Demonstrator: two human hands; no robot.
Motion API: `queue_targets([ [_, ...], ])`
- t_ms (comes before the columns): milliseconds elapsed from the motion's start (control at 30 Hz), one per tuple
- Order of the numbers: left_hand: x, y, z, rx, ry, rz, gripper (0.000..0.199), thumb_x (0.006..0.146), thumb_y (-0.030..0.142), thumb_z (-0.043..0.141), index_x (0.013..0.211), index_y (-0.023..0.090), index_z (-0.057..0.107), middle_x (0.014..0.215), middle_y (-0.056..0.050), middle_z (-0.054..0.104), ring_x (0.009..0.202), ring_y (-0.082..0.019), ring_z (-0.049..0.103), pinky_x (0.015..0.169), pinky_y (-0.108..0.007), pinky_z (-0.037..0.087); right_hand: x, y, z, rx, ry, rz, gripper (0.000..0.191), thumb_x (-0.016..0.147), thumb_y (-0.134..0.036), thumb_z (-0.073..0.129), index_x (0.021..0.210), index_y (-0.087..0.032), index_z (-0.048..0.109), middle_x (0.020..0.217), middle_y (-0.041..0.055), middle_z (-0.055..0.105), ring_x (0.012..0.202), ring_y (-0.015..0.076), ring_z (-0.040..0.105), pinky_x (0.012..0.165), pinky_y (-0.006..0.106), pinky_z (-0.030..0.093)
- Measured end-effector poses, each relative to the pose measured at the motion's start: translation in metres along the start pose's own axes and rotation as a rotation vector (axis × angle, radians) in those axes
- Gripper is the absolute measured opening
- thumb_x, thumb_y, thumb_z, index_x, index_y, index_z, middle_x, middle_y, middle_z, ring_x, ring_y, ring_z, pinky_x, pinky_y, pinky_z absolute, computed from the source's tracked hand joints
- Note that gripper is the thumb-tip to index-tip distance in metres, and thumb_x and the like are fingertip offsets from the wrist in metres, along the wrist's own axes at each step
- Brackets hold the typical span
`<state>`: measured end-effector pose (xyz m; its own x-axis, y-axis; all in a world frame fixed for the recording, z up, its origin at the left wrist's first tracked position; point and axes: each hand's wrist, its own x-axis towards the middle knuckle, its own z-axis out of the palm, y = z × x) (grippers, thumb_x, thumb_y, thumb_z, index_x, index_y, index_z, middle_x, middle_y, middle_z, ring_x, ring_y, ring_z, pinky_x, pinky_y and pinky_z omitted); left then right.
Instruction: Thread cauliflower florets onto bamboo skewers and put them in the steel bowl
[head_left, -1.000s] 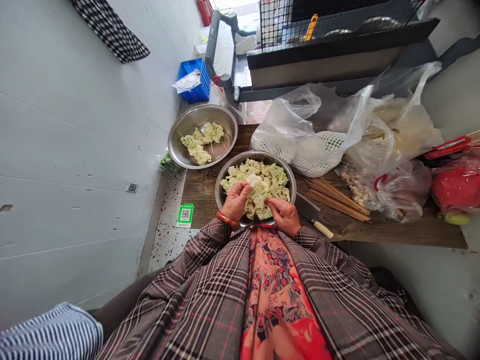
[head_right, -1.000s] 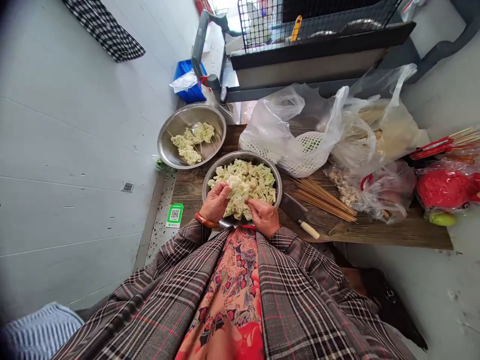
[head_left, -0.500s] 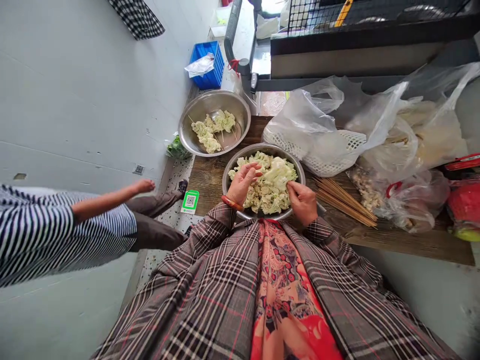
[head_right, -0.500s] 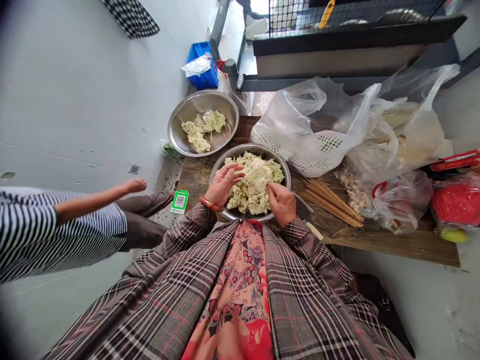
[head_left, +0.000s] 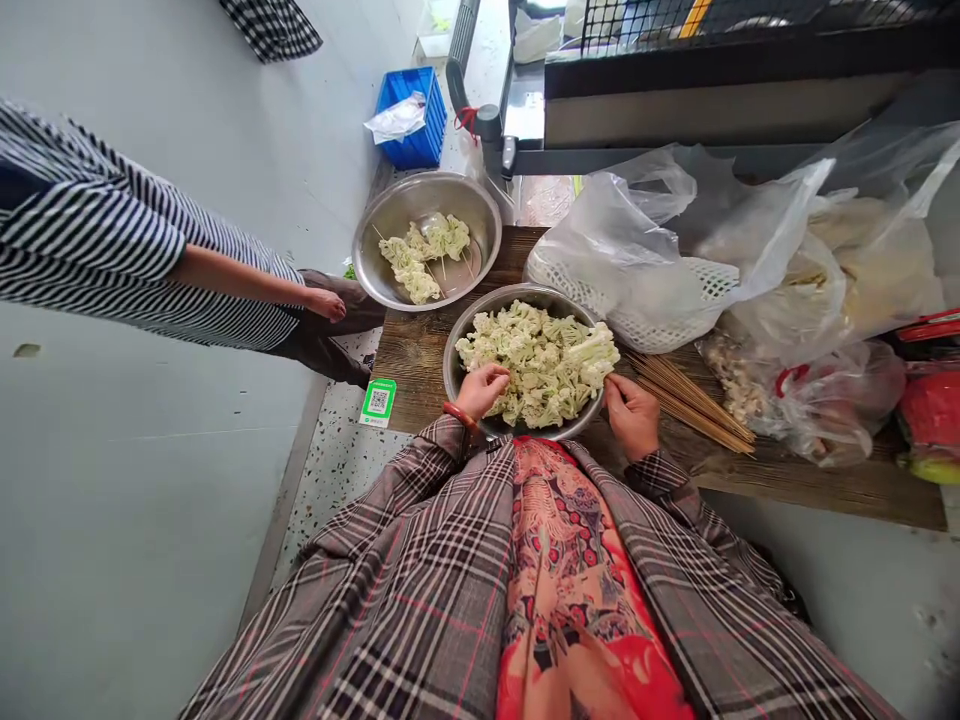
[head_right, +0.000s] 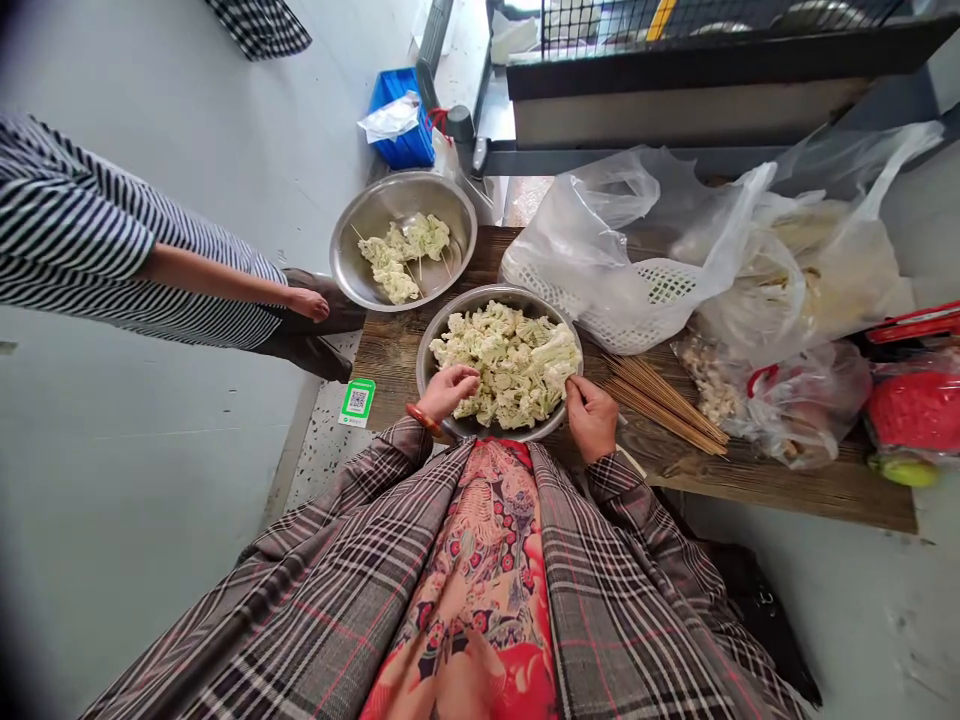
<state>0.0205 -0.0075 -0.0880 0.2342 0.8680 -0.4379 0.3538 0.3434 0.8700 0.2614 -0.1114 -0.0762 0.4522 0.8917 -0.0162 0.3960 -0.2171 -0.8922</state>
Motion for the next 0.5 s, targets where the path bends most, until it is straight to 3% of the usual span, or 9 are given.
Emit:
queue_targets([
  [100,0.002,0.000,0.020,0.196,-0.119,0.159,0.013,0.072,0.024,0.063,0.080,0.015,0.067,0.070,-0.003,0.062,0.062,-0.013,0.055,0.064,-0.028,0.044,0.000,-0.002,0.004,0.005,-0.027,0.004,0.038,0.087,-0.042,0.047,0.091,-0.013,0.072,0.072,0.0040,0.065,0.064,0.0157,0.056,0.062,0.026,0.043],
  [300,0.013,0.008,0.046,0.448,-0.181,0.484,0.018,0.076,0.014,0.057,0.088,0.020,0.069,0.092,-0.008,0.062,0.082,-0.018,0.057,0.083,-0.031,0.043,-0.004,-0.004,0.005,-0.016,-0.050,-0.013,0.040,0.088,-0.043,0.045,0.091,-0.014,0.072,0.072,0.0039,0.065,0.065,0.0157,0.055,0.063,0.025,0.043],
  [500,0.023,0.016,0.058,1.005,-0.424,0.581,0.032,0.082,0.006,0.042,0.103,0.017,0.063,0.104,-0.012,0.059,0.096,-0.020,0.055,0.088,-0.034,0.042,-0.007,-0.005,0.006,-0.032,-0.067,0.015,0.043,0.087,-0.046,0.044,0.094,-0.013,0.072,0.070,0.0036,0.065,0.064,0.0149,0.056,0.062,0.024,0.042],
])
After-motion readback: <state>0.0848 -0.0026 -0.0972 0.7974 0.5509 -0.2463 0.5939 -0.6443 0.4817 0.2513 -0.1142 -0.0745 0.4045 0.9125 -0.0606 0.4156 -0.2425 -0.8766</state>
